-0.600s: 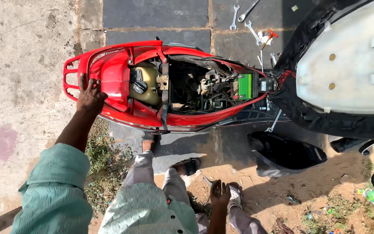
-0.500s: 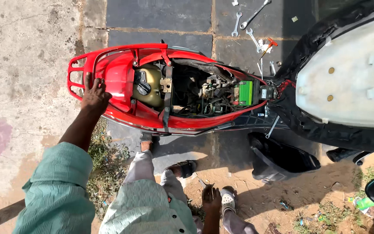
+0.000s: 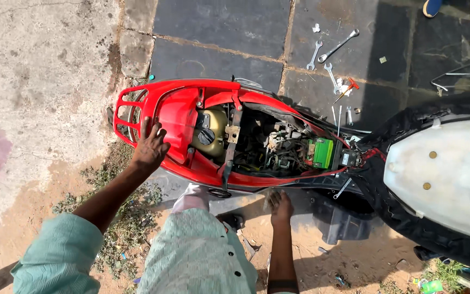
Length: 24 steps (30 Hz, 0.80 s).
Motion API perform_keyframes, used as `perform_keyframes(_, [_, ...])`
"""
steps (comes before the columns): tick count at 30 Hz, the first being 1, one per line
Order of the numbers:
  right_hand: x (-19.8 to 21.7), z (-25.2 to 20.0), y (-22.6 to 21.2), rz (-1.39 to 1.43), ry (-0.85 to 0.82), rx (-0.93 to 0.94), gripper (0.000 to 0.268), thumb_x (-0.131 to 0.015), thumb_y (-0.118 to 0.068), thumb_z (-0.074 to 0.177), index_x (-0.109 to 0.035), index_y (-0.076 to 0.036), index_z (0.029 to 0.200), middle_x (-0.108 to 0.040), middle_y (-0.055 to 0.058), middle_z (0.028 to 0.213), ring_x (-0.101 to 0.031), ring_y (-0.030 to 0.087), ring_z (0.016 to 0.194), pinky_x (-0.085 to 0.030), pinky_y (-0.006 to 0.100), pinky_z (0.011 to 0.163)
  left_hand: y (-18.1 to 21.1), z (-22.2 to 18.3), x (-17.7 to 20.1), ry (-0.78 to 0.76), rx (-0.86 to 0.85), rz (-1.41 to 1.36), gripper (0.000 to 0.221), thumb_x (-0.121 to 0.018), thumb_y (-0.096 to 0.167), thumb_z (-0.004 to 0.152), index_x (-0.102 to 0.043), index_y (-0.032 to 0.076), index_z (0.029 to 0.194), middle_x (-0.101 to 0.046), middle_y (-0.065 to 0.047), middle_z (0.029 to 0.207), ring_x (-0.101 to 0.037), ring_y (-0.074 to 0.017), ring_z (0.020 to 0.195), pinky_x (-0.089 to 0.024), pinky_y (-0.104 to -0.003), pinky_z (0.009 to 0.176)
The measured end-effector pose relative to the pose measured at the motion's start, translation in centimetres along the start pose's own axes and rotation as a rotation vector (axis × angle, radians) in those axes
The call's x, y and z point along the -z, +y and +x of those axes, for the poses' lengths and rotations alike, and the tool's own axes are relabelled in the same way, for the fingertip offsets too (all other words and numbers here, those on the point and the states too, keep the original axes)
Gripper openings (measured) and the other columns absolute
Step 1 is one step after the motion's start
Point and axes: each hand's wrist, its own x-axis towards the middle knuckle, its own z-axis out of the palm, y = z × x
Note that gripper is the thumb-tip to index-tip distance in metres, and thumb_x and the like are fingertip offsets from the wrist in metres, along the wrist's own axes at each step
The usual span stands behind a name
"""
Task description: The person works on a red scooter with its under-seat panel removed, using a screwdriver and wrenches to loosen and tighten fasteners around the fuel tank and battery area. They lift and set aside the scooter seat, reposition around the vehicle, and continue turning wrenches on components inside the open compartment.
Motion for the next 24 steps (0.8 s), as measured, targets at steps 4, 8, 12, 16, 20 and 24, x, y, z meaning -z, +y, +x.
perform_keyframes(4, [-12.9, 0.6, -2.0, -0.160, -0.061, 0.116, 0.032, -0.068, -0.026, 0.097, -0.064, -0.006, 0.121, -0.073, 0.008, 0.098, -0.072, 0.022, 0.085, -0.058, 0.038, 0.071, -0.7, 0.2, -0.3, -0.070, -0.027, -0.051, 0.031, -0.042, 0.029, 0.100, -0.069, 0.015, 0.098, -0.059, -0.013, 0.137, -0.033, -0.0354, 0.147, -0.004, -0.066, 0.124])
perform_keyframes(8, [-22.9, 0.9, -3.2, -0.525, -0.304, 0.343, 0.031, -0.075, -0.022, 0.093, -0.071, -0.003, 0.117, -0.074, 0.007, 0.096, -0.072, 0.016, 0.083, -0.059, 0.032, 0.066, -1.2, 0.9, -1.0, -0.015, -0.015, -0.203, 0.024, -0.046, 0.023, 0.096, -0.068, 0.012, 0.100, -0.061, -0.015, 0.131, -0.036, -0.0360, 0.145, -0.004, -0.064, 0.126])
perform_keyframes(12, [-28.7, -0.7, -4.8, -0.892, -0.441, 0.469, 0.025, -0.073, -0.023, 0.095, -0.075, -0.005, 0.114, -0.075, 0.003, 0.093, -0.072, 0.013, 0.083, -0.058, 0.030, 0.067, 0.5, 0.3, 0.4, 0.135, 0.079, -0.502, 0.024, -0.055, 0.015, 0.084, -0.070, 0.012, 0.102, -0.063, -0.017, 0.125, -0.042, -0.0388, 0.136, -0.005, -0.067, 0.123])
perform_keyframes(16, [-30.8, 0.9, -6.5, -1.102, -0.567, 0.678, 0.020, -0.074, -0.016, 0.096, -0.077, -0.003, 0.111, -0.077, 0.007, 0.091, -0.067, 0.019, 0.078, -0.054, 0.032, 0.068, 5.4, 3.2, 2.3, 0.246, 0.174, -0.681, 0.035, -0.060, 0.012, 0.074, -0.072, 0.011, 0.108, -0.064, -0.018, 0.120, -0.046, -0.0411, 0.128, -0.013, -0.065, 0.118])
perform_keyframes(20, [-34.2, -0.1, -9.1, -1.405, -0.857, 1.091, 0.015, -0.072, -0.009, 0.094, -0.074, -0.005, 0.108, -0.073, 0.012, 0.101, -0.072, 0.031, 0.087, -0.057, 0.039, 0.073, 12.2, 5.6, 2.2, 0.237, 0.339, -0.994, 0.026, -0.065, 0.016, 0.084, -0.072, 0.011, 0.108, -0.064, -0.015, 0.110, -0.055, -0.0377, 0.115, -0.036, -0.053, 0.106])
perform_keyframes(24, [-37.6, 0.3, -10.2, -1.438, -1.077, 1.306, 0.011, -0.070, -0.004, 0.094, -0.073, -0.006, 0.104, -0.071, 0.010, 0.111, -0.071, 0.037, 0.100, -0.059, 0.046, 0.080, 18.5, 8.7, 1.4, 0.383, 0.767, -1.220, 0.025, -0.070, 0.019, 0.085, -0.071, 0.010, 0.109, -0.065, -0.015, 0.102, -0.060, -0.0379, 0.102, -0.047, -0.049, 0.091])
